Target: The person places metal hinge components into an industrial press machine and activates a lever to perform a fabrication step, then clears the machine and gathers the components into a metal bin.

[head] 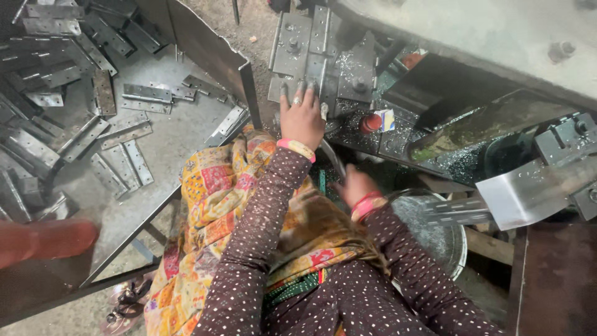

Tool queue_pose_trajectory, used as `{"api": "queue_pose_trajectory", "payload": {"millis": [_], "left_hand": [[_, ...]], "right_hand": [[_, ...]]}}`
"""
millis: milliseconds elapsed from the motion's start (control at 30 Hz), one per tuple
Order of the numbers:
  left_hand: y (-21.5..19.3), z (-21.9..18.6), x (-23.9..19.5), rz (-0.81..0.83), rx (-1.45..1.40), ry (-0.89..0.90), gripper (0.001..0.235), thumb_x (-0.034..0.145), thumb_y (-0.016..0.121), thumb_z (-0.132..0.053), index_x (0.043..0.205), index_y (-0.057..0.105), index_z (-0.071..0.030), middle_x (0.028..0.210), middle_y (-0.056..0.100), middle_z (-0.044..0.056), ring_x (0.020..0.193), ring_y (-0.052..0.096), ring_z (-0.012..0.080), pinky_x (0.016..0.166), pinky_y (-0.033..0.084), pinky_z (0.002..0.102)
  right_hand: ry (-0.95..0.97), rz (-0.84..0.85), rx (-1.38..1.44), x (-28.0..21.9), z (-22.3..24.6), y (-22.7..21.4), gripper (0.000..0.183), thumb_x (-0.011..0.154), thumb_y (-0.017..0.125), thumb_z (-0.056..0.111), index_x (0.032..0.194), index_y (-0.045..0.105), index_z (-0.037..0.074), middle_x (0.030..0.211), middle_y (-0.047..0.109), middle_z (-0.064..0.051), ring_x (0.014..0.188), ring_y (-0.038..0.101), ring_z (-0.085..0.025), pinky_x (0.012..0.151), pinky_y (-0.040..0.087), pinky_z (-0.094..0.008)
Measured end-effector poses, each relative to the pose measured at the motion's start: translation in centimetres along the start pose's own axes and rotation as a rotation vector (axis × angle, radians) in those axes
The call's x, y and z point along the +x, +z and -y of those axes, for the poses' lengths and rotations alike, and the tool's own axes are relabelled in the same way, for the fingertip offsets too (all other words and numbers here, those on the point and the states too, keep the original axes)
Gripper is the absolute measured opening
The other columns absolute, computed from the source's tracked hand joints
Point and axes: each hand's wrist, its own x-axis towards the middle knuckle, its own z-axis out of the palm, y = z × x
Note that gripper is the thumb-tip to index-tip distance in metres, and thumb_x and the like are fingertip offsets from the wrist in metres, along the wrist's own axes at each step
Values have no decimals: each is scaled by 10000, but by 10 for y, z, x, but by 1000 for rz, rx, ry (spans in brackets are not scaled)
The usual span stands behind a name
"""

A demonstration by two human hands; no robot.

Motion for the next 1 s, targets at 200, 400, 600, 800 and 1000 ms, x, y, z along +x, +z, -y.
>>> {"api": "queue_pose_trajectory", "payload": {"millis": [200, 400, 600, 800, 1000], "left_hand": [[1, 5, -5, -55, 5, 2, 337, 841, 627, -148, 1142, 711, -24, 1361, 625, 136, 1324, 541, 319, 1153, 261, 641], [21, 3, 12, -80, 202, 36, 354, 919, 579, -176, 1211, 696, -14, 1384, 618, 161, 1380, 516, 320, 1213, 216, 639], [30, 7, 29, -34, 214, 16, 404, 931, 548, -196, 1255, 675, 9, 1378, 608, 174, 1384, 506, 315, 1199, 203, 637], [33, 6, 17, -32, 150, 16, 390, 934, 554, -195, 1252, 682, -9, 1401, 604, 156, 1396, 496, 312, 1212, 199, 621], [55, 10, 50, 41, 154, -5, 298, 963, 552, -180, 1176, 724, -62, 1428, 590, 139, 1403, 494, 316, 1222, 188, 625]], "right_hand": [[19, -55, 102, -20, 1, 28, 545, 857, 779, 446, 1118, 574, 13, 870, 709, -286, 851, 692, -503, 722, 548, -566], [-91, 3, -75, 22, -6, -23, 644, 789, 822, 541, 1054, 582, 5, 908, 712, -276, 877, 698, -483, 746, 555, -552], [21, -37, 126, -12, -15, 28, 614, 865, 756, 542, 1110, 567, 12, 879, 713, -288, 847, 694, -492, 731, 556, -552], [-12, 39, 33, -4, -6, 2, 624, 816, 804, 495, 1110, 548, 7, 910, 712, -285, 874, 692, -489, 739, 549, -563], [-63, 22, -57, 18, -2, -25, 645, 776, 823, 550, 1044, 592, 10, 917, 719, -267, 887, 701, -474, 751, 561, -543]]}}
